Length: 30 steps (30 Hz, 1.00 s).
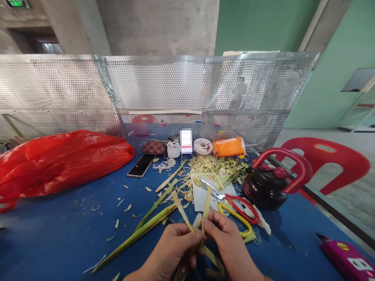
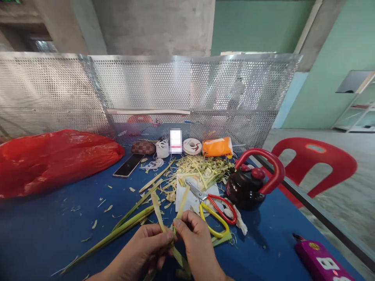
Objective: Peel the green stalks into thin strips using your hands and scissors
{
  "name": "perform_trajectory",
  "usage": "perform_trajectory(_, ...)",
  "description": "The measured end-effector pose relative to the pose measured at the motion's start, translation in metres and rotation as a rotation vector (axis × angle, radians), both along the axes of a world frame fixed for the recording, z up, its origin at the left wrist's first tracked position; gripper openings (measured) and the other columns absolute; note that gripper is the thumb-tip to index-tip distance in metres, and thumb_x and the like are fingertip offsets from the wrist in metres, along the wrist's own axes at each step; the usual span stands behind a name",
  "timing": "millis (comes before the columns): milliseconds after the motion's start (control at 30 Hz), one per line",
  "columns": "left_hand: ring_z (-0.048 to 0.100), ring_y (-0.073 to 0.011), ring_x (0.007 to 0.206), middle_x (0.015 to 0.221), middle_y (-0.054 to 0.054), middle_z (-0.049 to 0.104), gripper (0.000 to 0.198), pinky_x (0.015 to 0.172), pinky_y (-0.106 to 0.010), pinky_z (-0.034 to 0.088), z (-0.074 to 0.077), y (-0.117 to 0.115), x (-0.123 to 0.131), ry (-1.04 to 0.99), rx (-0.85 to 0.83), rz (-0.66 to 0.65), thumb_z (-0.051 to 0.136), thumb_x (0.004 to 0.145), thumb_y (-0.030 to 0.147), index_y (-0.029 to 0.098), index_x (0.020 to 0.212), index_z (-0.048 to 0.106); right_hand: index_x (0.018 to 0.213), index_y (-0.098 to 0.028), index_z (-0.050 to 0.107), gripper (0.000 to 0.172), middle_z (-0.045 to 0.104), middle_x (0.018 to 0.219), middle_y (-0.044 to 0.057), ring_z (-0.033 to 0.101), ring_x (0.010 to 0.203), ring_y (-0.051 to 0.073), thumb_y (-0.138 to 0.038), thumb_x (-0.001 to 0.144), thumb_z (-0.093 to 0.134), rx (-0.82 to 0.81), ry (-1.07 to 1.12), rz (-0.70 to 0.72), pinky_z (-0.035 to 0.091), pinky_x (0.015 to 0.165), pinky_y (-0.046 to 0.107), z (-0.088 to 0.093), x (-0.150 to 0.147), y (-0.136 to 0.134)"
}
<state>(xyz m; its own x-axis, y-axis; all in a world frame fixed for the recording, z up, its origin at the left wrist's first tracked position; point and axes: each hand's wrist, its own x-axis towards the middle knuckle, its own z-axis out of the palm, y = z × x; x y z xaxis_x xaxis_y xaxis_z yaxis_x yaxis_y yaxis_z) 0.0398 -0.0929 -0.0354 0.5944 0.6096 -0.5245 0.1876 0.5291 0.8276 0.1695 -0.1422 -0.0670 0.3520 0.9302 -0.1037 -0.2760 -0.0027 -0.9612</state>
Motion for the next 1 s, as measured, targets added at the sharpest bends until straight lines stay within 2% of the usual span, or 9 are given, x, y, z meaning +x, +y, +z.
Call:
perform_trajectory(100,0.045,-0.0044,0.039,0.060,-0.004,0.064,0.039,0.036,-0.015,0.024,0.003,0.000,0.000,-0.015,0.001,-0.019,0.073,0.061,0.046,0.010,0.074,0.067,0.059,-0.018,0.048,0.034,0.045,0.053,-0.005,0.039,0.048,0.009,-0.043,0.073,0.067,-0.019,-0.009,0.014,0.033,0.046,0.022,0.000,0.000,-0.001)
perform_trajectory(300,0.044,-0.0042,0.036,0.057,-0.004,0.064,0.038,0.038,-0.017,0.026,-0.003,0.000,0.002,-0.080,0.033,-0.049,0.073,0.060,0.047,0.010,0.068,0.066,0.059,-0.018,0.049,0.033,0.045,0.054,-0.005,0.040,0.048,0.009,-0.042,0.074,0.067,-0.020,-0.042,0.004,0.032,0.046,0.022,-0.001,0.002,-0.001)
perform_trajectory(500,0.046,-0.0048,0.039,0.063,-0.005,0.066,0.049,0.038,-0.017,0.023,0.001,0.000,0.002,-0.033,0.079,0.007,0.073,0.059,0.054,0.010,0.080,0.068,0.058,-0.019,0.047,0.037,0.047,0.053,-0.004,0.044,0.049,0.010,-0.045,0.074,0.067,0.000,-0.029,0.046,0.035,0.049,0.023,0.005,0.007,0.002)
perform_trajectory(667,0.042,-0.0040,0.037,0.059,-0.003,0.065,0.030,0.038,-0.017,0.022,0.007,-0.003,0.002,-0.015,0.111,-0.028,0.072,0.061,0.039,0.011,0.068,0.065,0.060,-0.018,0.051,0.033,0.048,0.054,-0.004,0.043,0.049,0.010,-0.042,0.075,0.067,-0.022,-0.080,0.047,0.035,0.049,0.023,0.009,0.005,-0.002)
perform_trajectory(767,0.043,-0.0043,0.037,0.058,-0.003,0.065,0.024,0.038,-0.017,0.021,0.009,-0.002,0.001,-0.025,0.131,-0.062,0.069,0.064,0.035,0.011,0.068,0.066,0.060,-0.017,0.052,0.033,0.049,0.056,-0.004,0.045,0.052,0.010,-0.043,0.075,0.067,-0.027,-0.117,0.021,0.036,0.050,0.023,0.012,0.003,-0.002)
perform_trajectory(833,0.044,-0.0046,0.039,0.061,-0.004,0.066,0.027,0.038,-0.017,0.022,0.010,0.001,-0.001,-0.042,0.146,-0.015,0.069,0.065,0.036,0.011,0.073,0.067,0.061,-0.017,0.053,0.036,0.050,0.056,-0.004,0.046,0.052,0.011,-0.048,0.073,0.068,-0.032,-0.109,0.049,0.037,0.051,0.023,0.017,0.004,-0.002)
perform_trajectory(933,0.044,-0.0045,0.041,0.068,-0.005,0.068,0.033,0.038,-0.017,0.021,0.015,0.008,-0.004,-0.088,0.141,0.110,0.072,0.064,0.042,0.011,0.074,0.067,0.074,-0.018,0.059,0.039,0.057,0.063,-0.001,0.053,0.056,0.014,-0.057,0.074,0.064,-0.065,-0.107,0.142,0.042,0.055,0.024,0.027,0.007,-0.002)
perform_trajectory(1000,0.045,-0.0042,0.043,0.070,-0.005,0.068,0.034,0.039,-0.017,0.022,0.017,0.014,-0.006,-0.128,0.138,0.199,0.073,0.063,0.043,0.012,0.076,0.066,0.078,-0.018,0.062,0.039,0.060,0.067,0.001,0.056,0.061,0.016,-0.057,0.076,0.061,-0.064,-0.232,0.204,0.044,0.060,0.026,0.032,0.011,-0.003)
